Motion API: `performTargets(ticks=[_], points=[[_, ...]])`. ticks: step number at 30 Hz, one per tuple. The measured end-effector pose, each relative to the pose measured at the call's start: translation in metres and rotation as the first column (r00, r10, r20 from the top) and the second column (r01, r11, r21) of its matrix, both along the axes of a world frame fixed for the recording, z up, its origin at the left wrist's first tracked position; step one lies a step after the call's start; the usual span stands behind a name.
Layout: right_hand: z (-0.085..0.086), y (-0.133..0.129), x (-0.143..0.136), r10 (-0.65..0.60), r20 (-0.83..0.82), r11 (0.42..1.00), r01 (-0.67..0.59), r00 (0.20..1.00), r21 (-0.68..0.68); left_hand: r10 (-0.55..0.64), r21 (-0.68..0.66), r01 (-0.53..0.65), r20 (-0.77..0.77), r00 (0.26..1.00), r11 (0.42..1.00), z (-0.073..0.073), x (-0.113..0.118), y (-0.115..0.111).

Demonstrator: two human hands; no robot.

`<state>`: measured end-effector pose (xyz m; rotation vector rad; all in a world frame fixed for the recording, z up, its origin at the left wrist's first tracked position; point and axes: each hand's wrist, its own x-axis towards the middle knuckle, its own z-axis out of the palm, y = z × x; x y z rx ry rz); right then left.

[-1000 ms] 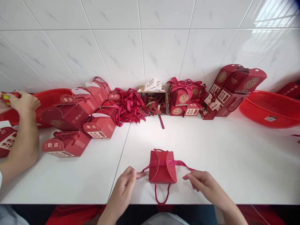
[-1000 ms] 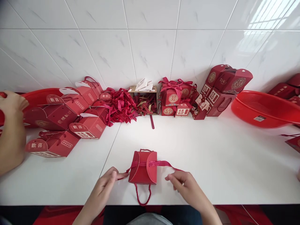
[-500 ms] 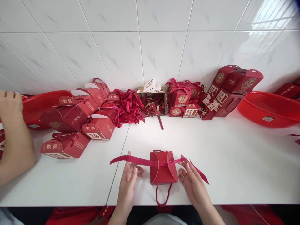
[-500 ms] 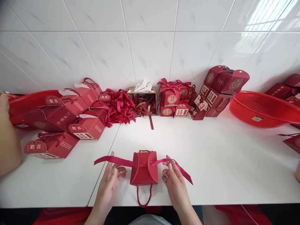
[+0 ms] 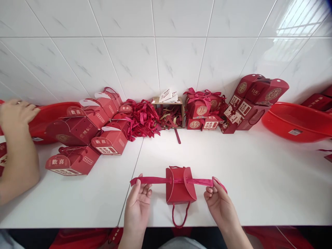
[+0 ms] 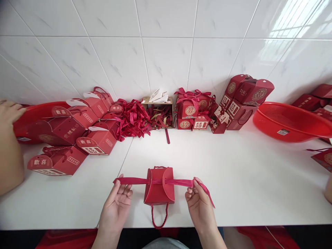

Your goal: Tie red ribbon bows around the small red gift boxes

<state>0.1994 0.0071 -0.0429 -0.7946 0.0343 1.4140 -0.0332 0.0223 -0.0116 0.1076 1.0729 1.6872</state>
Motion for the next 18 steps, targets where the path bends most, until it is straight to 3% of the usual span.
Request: performTargets(ticks=[5, 10, 15, 18], points=[[0.016, 0.002, 0.014, -0.117, 0.222, 0.992, 0.106, 0.968, 0.063, 0.12, 0.187, -0.09, -0.16, 0.98, 0.978, 0.018, -0.01, -0.001], [0.047, 0.011, 0.025, -0.227, 0.522, 0.964, 0.112, 0.822, 0.243, 0.185, 0.365, -0.047, -0.354, 0.917, 0.93, 0.046, -0.012, 0.006], [0.083, 0.027, 0.025, -0.314, 0.693, 0.923, 0.038, 0.65, 0.382, 0.144, 0.419, 0.091, -0.497, 0.856, 0.903, 0.071, -0.004, 0.019], [0.102, 0.038, 0.02, -0.362, 0.697, 0.868, -0.049, 0.619, 0.494, 0.082, 0.42, 0.207, -0.574, 0.815, 0.884, 0.082, 0.002, 0.027]])
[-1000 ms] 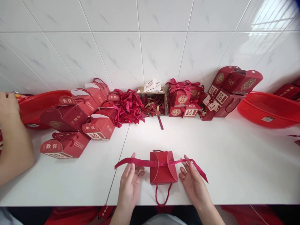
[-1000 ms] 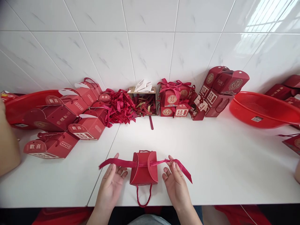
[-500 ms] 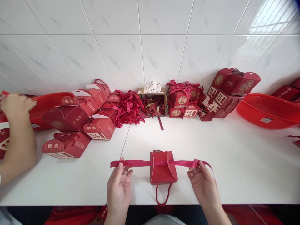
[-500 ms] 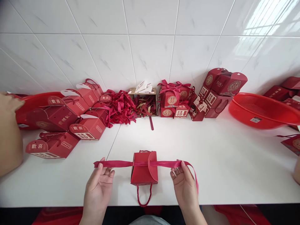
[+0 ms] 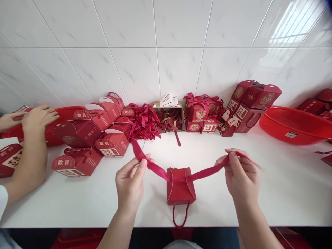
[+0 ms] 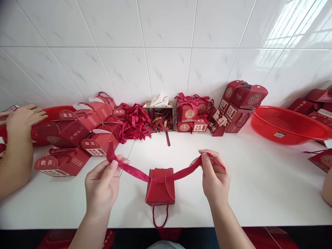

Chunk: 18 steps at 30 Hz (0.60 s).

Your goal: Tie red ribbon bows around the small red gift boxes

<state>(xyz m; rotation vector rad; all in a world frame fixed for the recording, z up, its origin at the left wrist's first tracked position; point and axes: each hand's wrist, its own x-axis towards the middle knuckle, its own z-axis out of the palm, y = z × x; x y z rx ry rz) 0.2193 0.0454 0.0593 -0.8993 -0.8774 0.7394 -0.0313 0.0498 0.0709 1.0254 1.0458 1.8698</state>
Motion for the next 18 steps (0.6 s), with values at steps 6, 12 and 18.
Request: performTargets(ticks=[6, 12, 18], points=[[0.029, 0.018, -0.016, 0.144, 0.087, 0.983, -0.152, 0.986, 0.099, -0.145, 0.142, 0.172, -0.184, 0.972, 0.975, 0.021, 0.018, 0.012], [0.042, 0.023, -0.03, 0.166, 0.114, 0.966, -0.185, 0.98, 0.183, -0.195, 0.16, 0.231, -0.209, 0.958, 0.96, 0.038, 0.031, 0.02], [0.047, 0.026, -0.035, 0.175, 0.16, 0.964, -0.202, 0.972, 0.173, -0.194, 0.185, 0.23, -0.192, 0.962, 0.955, 0.051, 0.032, 0.023]])
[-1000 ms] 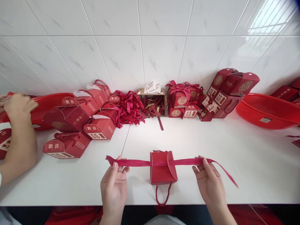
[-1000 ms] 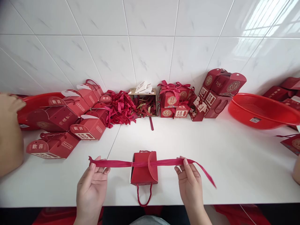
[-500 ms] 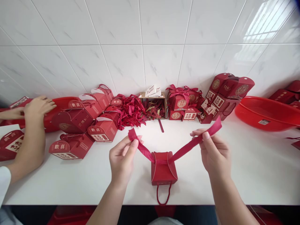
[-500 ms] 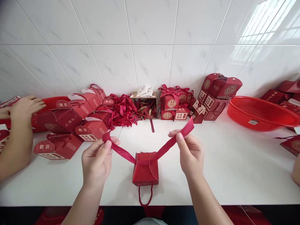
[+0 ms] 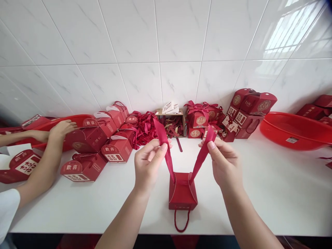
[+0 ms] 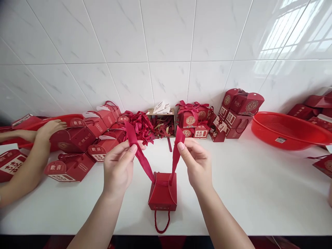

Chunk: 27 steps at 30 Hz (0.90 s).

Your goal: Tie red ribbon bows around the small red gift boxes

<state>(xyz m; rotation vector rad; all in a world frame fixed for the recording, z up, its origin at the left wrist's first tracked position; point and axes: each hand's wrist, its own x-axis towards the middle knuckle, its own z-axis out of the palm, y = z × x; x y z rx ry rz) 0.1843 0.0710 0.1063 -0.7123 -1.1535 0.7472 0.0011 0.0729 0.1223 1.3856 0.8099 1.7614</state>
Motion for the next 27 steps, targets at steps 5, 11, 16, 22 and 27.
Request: performTargets(ticks=[5, 11, 16, 22, 27], points=[[0.0, 0.001, -0.001, 0.004, 0.015, 1.0, -0.005, 1.0, 0.026, -0.039, 0.041, 0.038, 0.02, 0.999, 0.998, 0.008, 0.0, 0.0], [-0.002, 0.002, 0.0, -0.041, 0.017, 0.995, 0.04, 0.999, 0.09, -0.054, 0.017, 0.054, -0.015, 0.998, 0.998, 0.009, -0.002, -0.001], [0.0, 0.001, -0.005, 0.04, -0.108, 0.997, -0.032, 0.993, 0.071, -0.063, 0.038, 0.065, -0.063, 0.996, 0.997, 0.007, -0.002, -0.005], [0.007, -0.002, -0.011, 0.126, -0.033, 0.988, -0.128, 0.992, -0.085, -0.194, -0.089, 0.182, -0.165, 0.967, 0.979, 0.01, 0.0, -0.013], [0.007, -0.008, -0.009, 0.228, 0.262, 0.971, -0.24, 0.938, 0.016, -0.278, -0.173, 0.237, -0.283, 0.918, 0.956, 0.006, 0.005, -0.015]])
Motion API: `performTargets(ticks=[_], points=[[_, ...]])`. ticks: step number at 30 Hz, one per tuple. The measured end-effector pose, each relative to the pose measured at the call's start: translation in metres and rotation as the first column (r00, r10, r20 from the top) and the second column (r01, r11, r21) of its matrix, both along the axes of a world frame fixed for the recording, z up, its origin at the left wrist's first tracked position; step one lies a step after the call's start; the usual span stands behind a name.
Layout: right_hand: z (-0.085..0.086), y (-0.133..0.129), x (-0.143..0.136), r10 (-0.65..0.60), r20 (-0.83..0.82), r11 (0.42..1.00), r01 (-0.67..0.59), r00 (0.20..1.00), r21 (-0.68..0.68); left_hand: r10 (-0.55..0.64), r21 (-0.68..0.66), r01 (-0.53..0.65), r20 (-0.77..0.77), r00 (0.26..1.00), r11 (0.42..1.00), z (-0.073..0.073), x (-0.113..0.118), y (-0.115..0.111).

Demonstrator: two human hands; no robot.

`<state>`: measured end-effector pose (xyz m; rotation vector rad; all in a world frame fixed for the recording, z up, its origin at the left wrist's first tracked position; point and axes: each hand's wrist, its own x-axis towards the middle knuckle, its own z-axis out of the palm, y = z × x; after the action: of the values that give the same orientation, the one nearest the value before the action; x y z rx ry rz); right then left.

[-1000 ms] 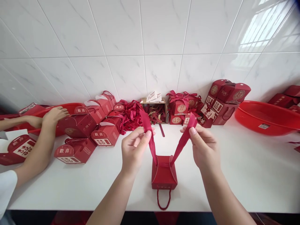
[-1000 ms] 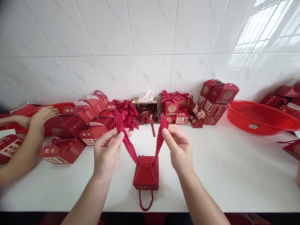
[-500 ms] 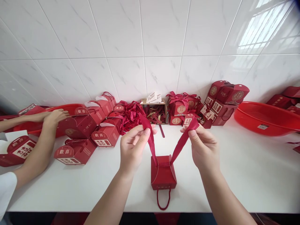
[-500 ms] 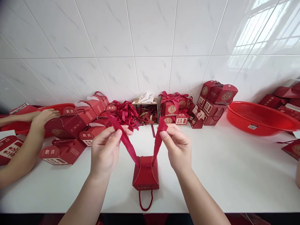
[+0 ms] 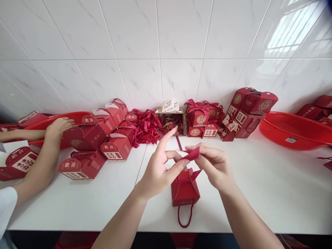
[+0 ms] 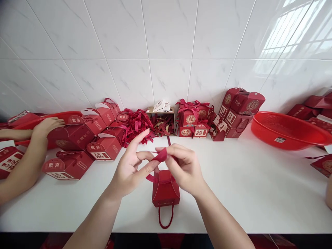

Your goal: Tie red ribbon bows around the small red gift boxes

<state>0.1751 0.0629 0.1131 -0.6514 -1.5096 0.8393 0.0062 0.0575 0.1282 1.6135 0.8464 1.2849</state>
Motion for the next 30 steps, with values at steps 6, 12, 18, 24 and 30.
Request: performTargets(ticks=[6, 12, 18, 24, 30], points=[[-0.006, 0.001, 0.004, 0.085, 0.185, 0.986, -0.109, 0.979, 0.125, -0.021, -0.08, 0.02, -0.005, 1.0, 0.997, -0.004, -0.003, 0.001], [-0.015, 0.008, 0.01, 0.074, 0.231, 0.961, -0.131, 0.97, 0.245, -0.166, -0.195, 0.18, 0.087, 0.982, 0.964, -0.007, -0.011, 0.003], [-0.025, 0.012, 0.02, -0.225, 0.433, 0.822, -0.069, 0.873, 0.566, -0.199, -0.31, 0.267, 0.235, 0.951, 0.913, -0.007, -0.017, 0.006], [-0.034, 0.012, 0.019, -0.346, 0.395, 0.756, 0.004, 0.851, 0.654, -0.236, -0.243, 0.26, 0.124, 0.964, 0.935, -0.012, -0.016, 0.0], [-0.047, 0.0, 0.024, -0.347, 0.19, 0.82, 0.198, 0.918, 0.537, 0.289, 0.487, -0.19, -0.136, 0.948, 0.852, -0.03, -0.017, -0.01]])
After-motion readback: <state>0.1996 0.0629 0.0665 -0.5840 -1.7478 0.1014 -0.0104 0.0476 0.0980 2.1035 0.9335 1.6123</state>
